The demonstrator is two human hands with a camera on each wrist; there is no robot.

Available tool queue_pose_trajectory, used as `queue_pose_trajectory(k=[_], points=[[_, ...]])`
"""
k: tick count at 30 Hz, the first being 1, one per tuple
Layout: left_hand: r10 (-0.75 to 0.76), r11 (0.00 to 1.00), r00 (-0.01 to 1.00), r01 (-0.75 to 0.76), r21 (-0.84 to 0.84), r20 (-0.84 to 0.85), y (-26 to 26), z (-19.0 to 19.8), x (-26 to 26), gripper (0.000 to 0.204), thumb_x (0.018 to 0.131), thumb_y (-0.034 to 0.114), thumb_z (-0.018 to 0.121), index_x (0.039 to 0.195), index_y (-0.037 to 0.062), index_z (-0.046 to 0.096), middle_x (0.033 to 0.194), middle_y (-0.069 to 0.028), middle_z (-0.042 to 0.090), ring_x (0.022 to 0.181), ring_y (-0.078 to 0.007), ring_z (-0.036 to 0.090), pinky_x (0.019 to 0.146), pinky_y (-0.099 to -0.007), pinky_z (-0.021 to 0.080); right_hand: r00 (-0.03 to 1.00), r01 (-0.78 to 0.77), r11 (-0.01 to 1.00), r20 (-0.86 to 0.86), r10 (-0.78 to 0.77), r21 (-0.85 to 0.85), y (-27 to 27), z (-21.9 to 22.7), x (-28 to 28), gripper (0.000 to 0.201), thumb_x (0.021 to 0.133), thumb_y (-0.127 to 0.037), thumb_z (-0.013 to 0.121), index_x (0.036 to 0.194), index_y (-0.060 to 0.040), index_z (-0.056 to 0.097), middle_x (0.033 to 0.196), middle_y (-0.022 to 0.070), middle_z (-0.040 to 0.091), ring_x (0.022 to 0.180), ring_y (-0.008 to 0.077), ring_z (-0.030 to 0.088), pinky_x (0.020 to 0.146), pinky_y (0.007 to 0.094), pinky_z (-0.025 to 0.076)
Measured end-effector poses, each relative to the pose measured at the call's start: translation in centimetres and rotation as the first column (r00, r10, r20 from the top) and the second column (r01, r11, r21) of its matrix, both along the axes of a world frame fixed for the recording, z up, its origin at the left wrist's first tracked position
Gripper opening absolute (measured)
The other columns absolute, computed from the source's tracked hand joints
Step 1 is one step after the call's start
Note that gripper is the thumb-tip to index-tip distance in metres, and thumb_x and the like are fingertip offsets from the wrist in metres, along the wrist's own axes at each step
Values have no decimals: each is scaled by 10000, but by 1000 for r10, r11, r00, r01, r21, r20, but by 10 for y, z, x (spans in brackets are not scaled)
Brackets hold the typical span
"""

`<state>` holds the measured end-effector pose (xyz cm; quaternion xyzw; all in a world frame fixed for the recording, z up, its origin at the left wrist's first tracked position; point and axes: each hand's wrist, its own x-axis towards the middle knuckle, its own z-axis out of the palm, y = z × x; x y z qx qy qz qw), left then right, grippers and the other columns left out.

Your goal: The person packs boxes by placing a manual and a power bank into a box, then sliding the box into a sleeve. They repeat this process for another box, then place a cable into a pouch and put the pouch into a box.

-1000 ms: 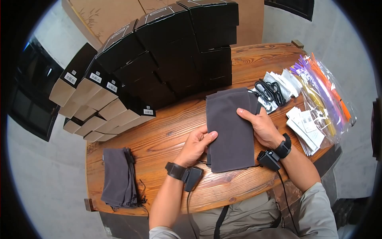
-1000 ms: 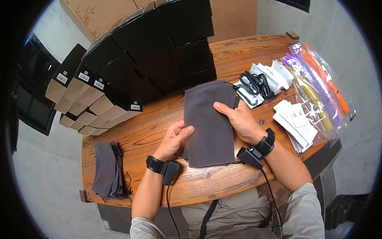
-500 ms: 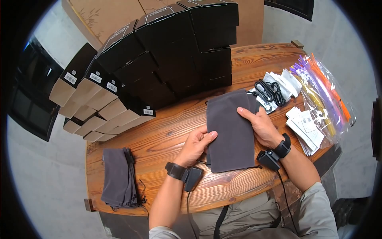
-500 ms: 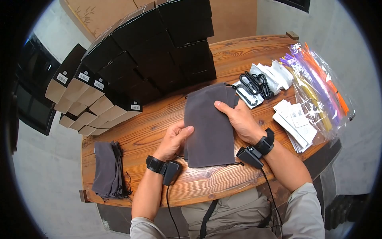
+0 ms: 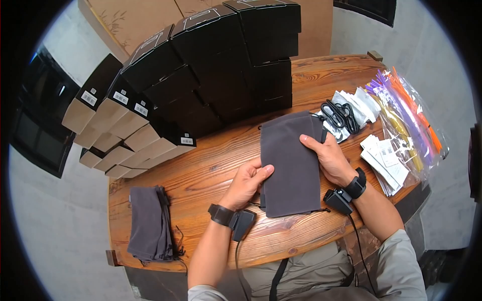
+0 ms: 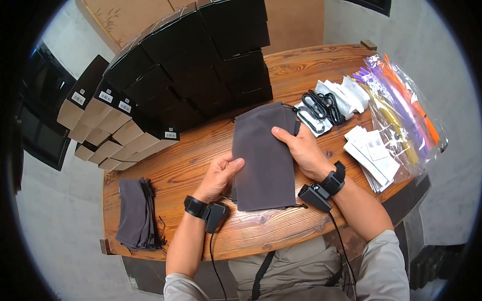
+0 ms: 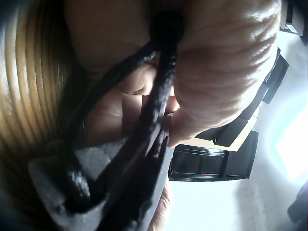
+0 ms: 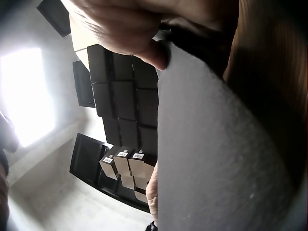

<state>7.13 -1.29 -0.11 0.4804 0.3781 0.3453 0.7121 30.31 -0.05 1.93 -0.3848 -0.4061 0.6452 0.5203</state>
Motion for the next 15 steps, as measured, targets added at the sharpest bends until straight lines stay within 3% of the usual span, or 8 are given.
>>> queue_pose_trajectory(k=[15], points=[[9, 1000, 1000, -9, 5, 6, 0, 0, 0, 325, 951, 196, 610, 1203, -10, 597, 1077, -97, 689, 919, -122, 671, 808, -253, 552, 999, 47, 999, 13, -47, 9, 1, 0, 0, 282, 955, -154, 608, 1196, -25, 539, 1104, 36, 625, 970, 102, 613, 866, 265, 517]])
